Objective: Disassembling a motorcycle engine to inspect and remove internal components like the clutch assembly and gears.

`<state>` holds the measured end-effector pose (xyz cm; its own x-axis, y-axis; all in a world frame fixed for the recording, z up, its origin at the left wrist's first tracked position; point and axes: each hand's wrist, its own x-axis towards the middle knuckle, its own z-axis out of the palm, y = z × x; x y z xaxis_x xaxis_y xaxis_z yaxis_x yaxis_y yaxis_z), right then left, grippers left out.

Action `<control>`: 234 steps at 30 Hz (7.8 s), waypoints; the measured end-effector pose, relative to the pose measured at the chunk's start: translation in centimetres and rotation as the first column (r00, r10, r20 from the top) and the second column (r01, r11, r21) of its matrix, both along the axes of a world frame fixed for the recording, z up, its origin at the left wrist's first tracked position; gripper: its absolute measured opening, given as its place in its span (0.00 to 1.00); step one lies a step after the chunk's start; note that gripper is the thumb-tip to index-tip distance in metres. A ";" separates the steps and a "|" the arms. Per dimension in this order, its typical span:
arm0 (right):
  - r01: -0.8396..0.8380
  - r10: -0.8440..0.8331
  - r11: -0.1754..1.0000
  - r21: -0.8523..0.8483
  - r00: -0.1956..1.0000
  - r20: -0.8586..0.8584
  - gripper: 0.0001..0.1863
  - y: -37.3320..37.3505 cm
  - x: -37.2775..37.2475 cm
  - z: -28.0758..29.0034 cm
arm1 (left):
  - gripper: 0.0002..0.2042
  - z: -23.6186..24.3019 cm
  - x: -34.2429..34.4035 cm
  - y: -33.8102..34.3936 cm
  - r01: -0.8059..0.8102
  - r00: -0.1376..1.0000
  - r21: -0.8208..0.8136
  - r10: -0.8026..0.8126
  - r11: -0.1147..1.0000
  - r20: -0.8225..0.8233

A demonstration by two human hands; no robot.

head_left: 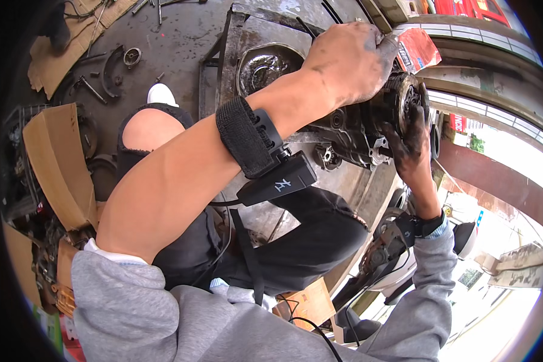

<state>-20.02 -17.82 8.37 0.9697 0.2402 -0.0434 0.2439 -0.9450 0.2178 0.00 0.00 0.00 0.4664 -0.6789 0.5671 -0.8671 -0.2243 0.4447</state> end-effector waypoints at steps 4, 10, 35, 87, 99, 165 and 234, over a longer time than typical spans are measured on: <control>0.161 -0.167 0.956 0.247 0.986 0.007 0.34 2.1 1.4 0.9 | 0.35 -0.6 0.5 0.3 0.006 0.970 0.064 -0.022 0.998 0.243; 0.496 -0.454 0.752 0.435 0.867 -0.205 0.29 3.1 3.2 2.9 | 0.25 -2.1 -0.2 -1.6 -0.025 0.994 -0.165 0.042 0.986 0.104; 0.405 -0.351 0.871 0.278 0.909 -0.225 0.54 2.0 5.8 2.6 | 0.16 1.4 -0.6 1.4 0.146 0.834 0.202 -0.011 0.968 -0.551; 0.817 -0.721 0.394 0.420 0.559 -0.410 0.36 4.6 3.1 5.7 | 0.17 5.0 -6.0 4.2 0.392 0.889 0.565 -0.140 0.726 -0.436; 0.685 -0.609 0.629 0.368 0.729 -0.314 0.33 4.7 3.5 5.9 | 0.10 1.9 -1.7 1.9 0.499 0.757 0.386 -0.173 0.776 -0.631; -0.232 -0.411 -0.895 0.382 0.763 -0.499 0.18 3.3 -10.2 -5.3 | 0.13 1.4 2.3 2.8 -0.014 -0.239 -0.323 -0.317 0.946 -0.918; 0.193 -0.872 -0.014 0.981 0.478 -0.106 0.06 6.0 -8.8 -6.5 | 0.46 -1.2 -7.2 -1.2 0.165 0.850 -0.237 -0.260 0.957 -0.459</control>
